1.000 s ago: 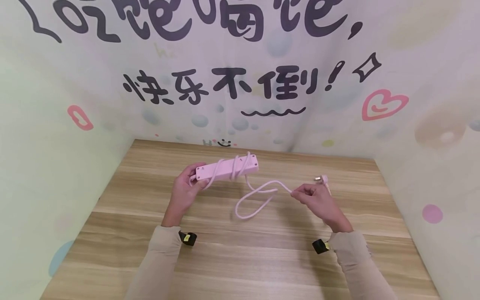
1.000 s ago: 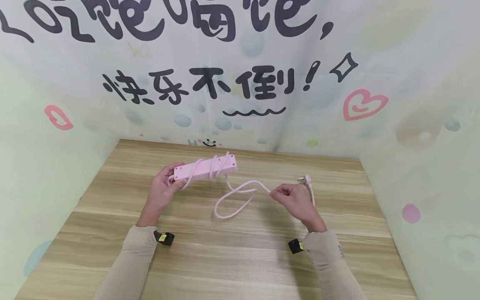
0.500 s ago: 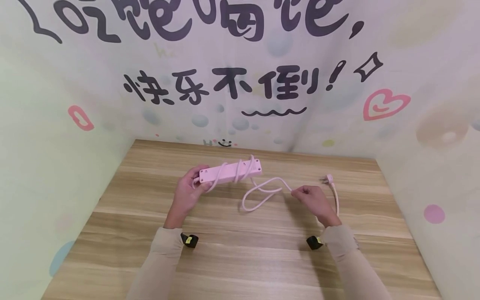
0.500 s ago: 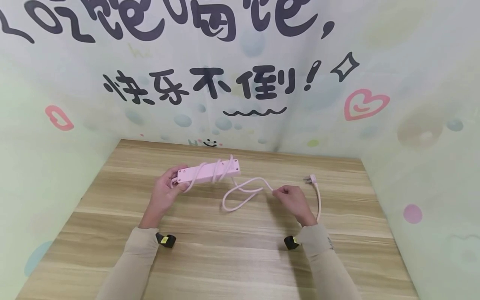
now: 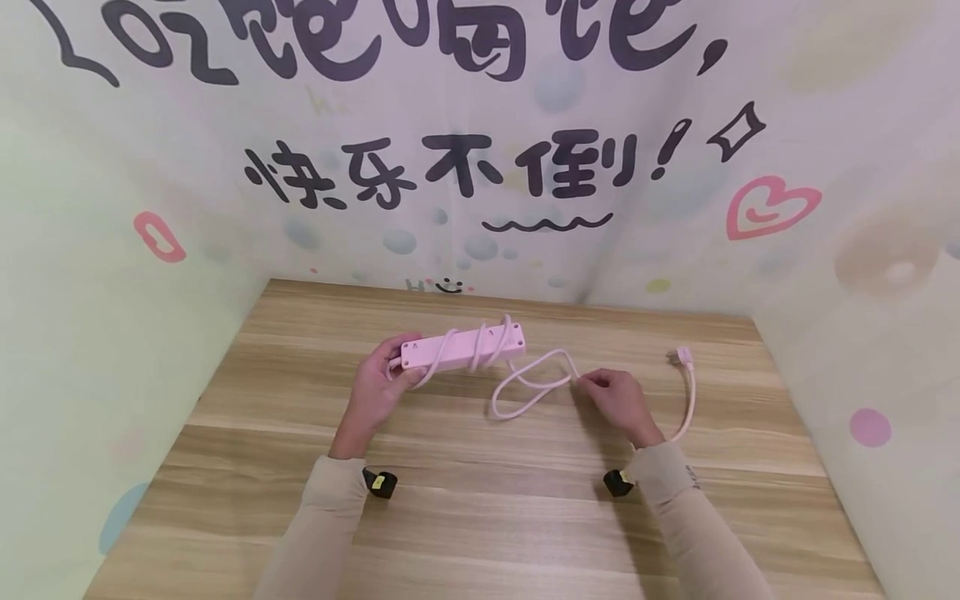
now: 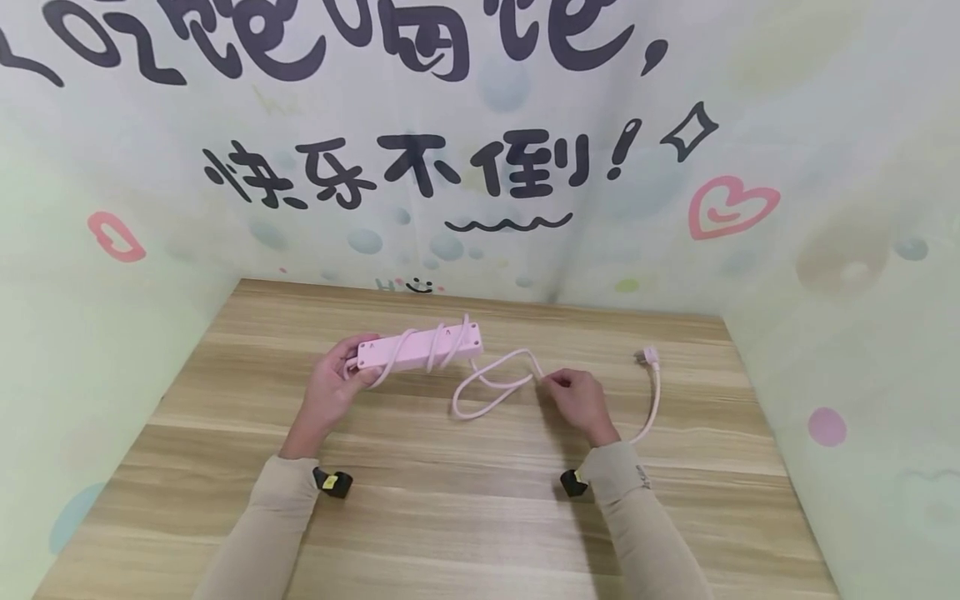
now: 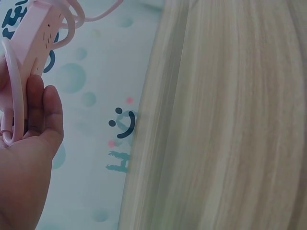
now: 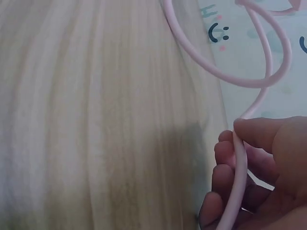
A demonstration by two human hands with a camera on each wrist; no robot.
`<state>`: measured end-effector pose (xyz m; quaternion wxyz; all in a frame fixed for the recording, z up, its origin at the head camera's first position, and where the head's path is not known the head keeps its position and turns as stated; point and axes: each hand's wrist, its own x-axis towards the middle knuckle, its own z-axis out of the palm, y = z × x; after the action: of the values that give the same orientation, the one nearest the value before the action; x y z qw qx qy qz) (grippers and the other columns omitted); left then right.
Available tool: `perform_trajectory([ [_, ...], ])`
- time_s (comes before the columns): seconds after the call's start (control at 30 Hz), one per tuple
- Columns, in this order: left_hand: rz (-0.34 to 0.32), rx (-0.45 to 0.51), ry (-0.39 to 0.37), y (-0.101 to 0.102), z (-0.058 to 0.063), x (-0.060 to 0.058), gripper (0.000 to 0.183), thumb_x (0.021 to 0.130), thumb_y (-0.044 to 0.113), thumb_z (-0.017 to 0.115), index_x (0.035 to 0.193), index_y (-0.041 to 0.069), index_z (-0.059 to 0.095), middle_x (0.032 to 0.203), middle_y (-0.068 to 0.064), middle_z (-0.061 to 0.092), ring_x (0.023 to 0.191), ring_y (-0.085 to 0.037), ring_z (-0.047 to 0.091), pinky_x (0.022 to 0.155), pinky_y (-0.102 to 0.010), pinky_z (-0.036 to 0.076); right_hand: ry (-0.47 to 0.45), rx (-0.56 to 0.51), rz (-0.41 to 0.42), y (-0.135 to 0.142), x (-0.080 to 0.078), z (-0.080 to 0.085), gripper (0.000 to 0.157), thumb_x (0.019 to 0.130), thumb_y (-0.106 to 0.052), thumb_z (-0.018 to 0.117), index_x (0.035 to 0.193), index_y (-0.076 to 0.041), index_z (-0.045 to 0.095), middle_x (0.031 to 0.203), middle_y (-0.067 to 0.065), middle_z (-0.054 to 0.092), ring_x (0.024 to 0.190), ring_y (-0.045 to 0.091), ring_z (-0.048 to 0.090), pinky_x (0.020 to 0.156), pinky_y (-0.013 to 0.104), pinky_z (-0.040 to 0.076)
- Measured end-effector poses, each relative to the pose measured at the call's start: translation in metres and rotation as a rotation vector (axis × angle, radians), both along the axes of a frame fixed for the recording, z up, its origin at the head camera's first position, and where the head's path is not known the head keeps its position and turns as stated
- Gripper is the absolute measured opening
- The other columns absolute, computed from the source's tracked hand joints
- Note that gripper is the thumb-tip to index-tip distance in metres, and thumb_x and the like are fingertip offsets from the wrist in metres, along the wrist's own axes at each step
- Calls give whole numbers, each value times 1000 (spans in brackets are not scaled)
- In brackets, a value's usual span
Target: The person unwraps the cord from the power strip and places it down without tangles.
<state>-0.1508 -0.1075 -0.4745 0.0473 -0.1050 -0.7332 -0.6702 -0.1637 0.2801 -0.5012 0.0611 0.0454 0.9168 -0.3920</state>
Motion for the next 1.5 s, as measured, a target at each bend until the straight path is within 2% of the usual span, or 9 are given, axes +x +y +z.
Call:
perform_trajectory([
  [0.3, 0, -9, -20, 2, 0, 0, 50, 90, -4, 71, 137, -6, 55, 133, -29, 60, 111, -8, 60, 93, -12, 54, 4, 24, 87, 0, 3, 1, 30, 98, -27, 68, 114, -3, 77, 90, 11, 77, 73, 12, 59, 67, 26, 49],
  [0.5, -4, 0, -10, 3, -1, 0, 50, 90, -5, 71, 137, -7, 55, 133, -31, 60, 109, -5, 60, 91, -11, 53, 34, 1, 113, 1, 5, 6, 34, 99, -30, 66, 122, -5, 73, 112, 14, 77, 95, 22, 69, 77, 28, 54],
  [0.6, -7, -3, -1, 2, -2, 0, 50, 90, -5, 71, 137, -8, 54, 132, -31, 60, 109, -4, 60, 91, -11, 53, 61, -41, 117, -1, 6, 10, 36, 100, -33, 66, 125, -7, 72, 116, 14, 76, 103, 26, 69, 81, 30, 54],
  [0.73, -5, -9, 18, 1, -1, 0, 49, 90, -5, 71, 136, -8, 55, 132, -31, 60, 109, -4, 60, 91, -11, 53, 123, -84, 129, -7, 6, 15, 38, 99, -38, 66, 126, -12, 71, 114, 9, 75, 103, 24, 67, 82, 28, 53],
  [0.83, 4, -17, 18, 1, -1, 0, 49, 90, -4, 71, 136, -8, 55, 132, -31, 61, 109, -4, 60, 91, -10, 52, 184, -106, 183, -12, 8, 17, 36, 98, -37, 68, 124, -12, 72, 116, 6, 74, 106, 21, 64, 83, 26, 52],
  [0.93, 16, -17, 11, 1, 0, 1, 48, 89, -4, 72, 135, -8, 56, 131, -30, 61, 108, -5, 60, 90, -10, 53, 227, -126, 258, -17, 9, 19, 32, 96, -33, 72, 120, -12, 74, 118, 4, 72, 109, 20, 61, 88, 31, 53],
  [1.07, 12, -11, 0, 1, -1, 1, 48, 90, -4, 72, 135, -7, 56, 132, -30, 61, 109, -7, 60, 91, -11, 53, 277, -112, 332, -24, 11, 19, 27, 91, -28, 77, 113, -12, 76, 114, 1, 73, 109, 21, 58, 93, 42, 50],
  [1.17, 9, -12, -6, 1, -1, 1, 48, 90, -4, 71, 136, -6, 56, 134, -29, 60, 111, -7, 60, 92, -11, 53, 306, -77, 366, -28, 11, 17, 23, 88, -24, 80, 108, -13, 78, 108, -1, 75, 105, 19, 59, 94, 44, 49],
  [1.5, 22, -20, 0, -1, -1, 1, 48, 90, -4, 71, 136, -7, 55, 133, -29, 60, 110, -7, 59, 91, -11, 52, 321, -15, 410, -40, 13, 14, 10, 92, -21, 76, 100, -15, 78, 94, -2, 72, 94, 16, 59, 84, 33, 49],
])
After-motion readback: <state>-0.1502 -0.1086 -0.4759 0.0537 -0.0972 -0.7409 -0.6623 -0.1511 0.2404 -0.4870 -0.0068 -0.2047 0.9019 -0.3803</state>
